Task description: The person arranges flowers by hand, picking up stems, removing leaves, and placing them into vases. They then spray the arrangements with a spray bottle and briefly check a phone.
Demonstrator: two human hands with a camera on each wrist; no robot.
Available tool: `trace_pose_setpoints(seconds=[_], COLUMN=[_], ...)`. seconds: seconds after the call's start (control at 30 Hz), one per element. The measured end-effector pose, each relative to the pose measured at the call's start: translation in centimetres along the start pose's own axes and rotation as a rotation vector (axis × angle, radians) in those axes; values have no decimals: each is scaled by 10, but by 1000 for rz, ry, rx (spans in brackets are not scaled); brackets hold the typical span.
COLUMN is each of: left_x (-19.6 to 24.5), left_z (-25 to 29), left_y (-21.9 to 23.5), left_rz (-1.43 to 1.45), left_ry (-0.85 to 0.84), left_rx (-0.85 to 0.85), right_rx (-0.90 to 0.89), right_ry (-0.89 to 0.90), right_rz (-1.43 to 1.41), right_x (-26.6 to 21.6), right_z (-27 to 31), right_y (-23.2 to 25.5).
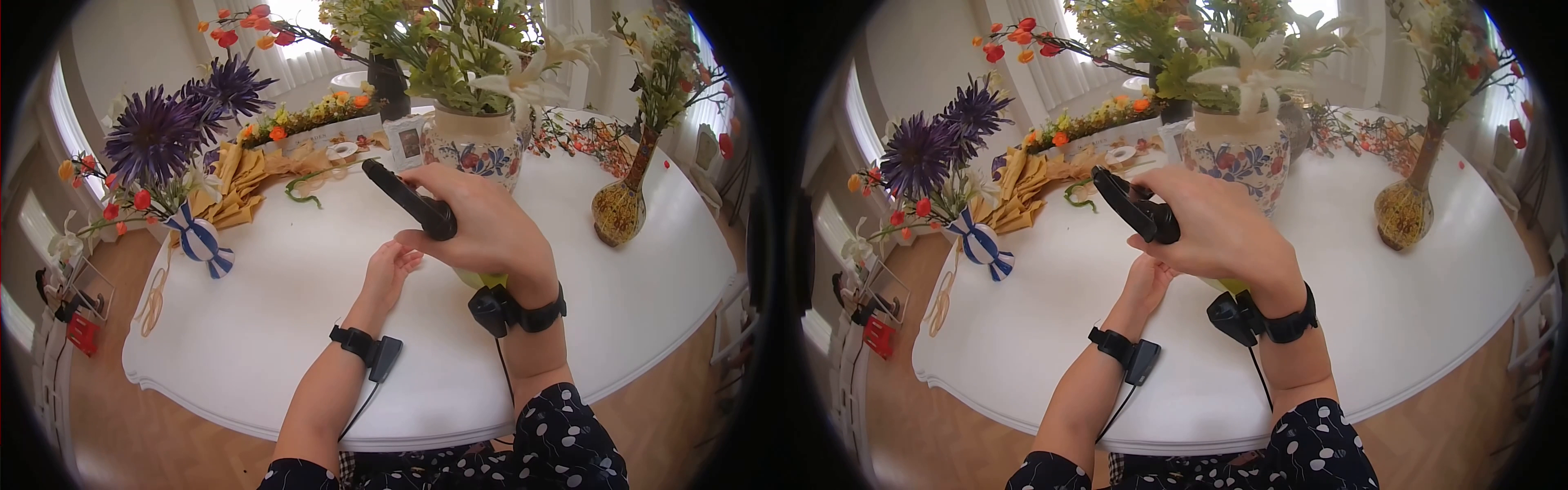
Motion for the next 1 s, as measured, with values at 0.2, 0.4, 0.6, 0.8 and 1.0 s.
trace_pose_setpoints(seconds=[0.2,0.4,0.6,0.8,1.0], left_x=[3,3,3,4,5], left_z=[3,3,3,5,5], left_y=[-5,-4,-4,-5,-7], left_rz=[-24,-23,-25,-33,-40], left_ry=[0,0,-3,-2,-10], left_rx=[1,4,4,17,8], right_rx=[-34,-53,-55,-86,-96], right_ry=[-19,-28,-20,-28,-10], right_rz=[44,42,56,77,101], right_x=[3,3,4,3,5], right_z=[-1,-1,-1,-2,-1], right_y=[-5,-7,-8,-11,-14])
Point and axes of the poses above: each hand's wrist, its own z-axis away from the middle knuckle, its own y-axis out of the back of the hand, x = y × z, the point moved 10 cm from there along -z, towards the middle knuckle, and after that the axes turned 1 degree about -z, right-handed, at the moved point
